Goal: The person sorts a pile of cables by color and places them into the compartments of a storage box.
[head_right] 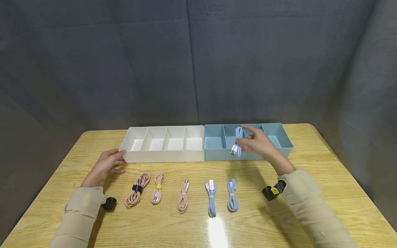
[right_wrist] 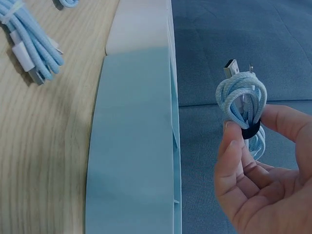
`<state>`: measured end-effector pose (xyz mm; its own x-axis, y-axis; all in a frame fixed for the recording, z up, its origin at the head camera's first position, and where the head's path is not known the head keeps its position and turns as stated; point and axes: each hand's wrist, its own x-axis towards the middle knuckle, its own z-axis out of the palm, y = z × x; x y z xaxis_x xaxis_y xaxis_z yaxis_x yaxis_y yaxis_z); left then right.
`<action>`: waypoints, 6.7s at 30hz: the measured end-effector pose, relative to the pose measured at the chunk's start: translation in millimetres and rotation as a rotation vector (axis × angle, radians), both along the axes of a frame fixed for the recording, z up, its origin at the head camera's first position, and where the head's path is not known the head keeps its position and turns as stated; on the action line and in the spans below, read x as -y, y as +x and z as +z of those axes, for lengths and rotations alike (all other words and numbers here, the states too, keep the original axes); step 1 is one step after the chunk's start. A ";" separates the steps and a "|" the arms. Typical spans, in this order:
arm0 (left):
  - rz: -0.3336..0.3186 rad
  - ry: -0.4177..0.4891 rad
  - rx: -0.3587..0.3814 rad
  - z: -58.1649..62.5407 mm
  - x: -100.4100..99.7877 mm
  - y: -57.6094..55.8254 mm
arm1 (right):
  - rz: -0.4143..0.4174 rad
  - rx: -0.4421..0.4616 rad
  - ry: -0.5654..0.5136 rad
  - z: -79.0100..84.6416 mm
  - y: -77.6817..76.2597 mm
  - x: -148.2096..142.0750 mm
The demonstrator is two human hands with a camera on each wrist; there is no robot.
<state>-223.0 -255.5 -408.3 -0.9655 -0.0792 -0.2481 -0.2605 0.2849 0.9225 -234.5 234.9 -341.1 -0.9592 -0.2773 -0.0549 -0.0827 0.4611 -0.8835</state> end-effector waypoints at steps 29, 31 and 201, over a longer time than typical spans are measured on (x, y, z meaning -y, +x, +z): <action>0.016 0.030 -0.040 -41.3 19.9 -21.0 | -0.095 0.082 -0.065 -3.3 -42.7 23.8; 0.005 0.034 -0.038 -39.4 20.1 -19.9 | -0.102 0.084 -0.058 -4.1 -44.6 26.0; 0.007 0.015 0.019 -0.6 5.3 5.5 | 0.234 0.150 0.045 -77.5 52.8 1.8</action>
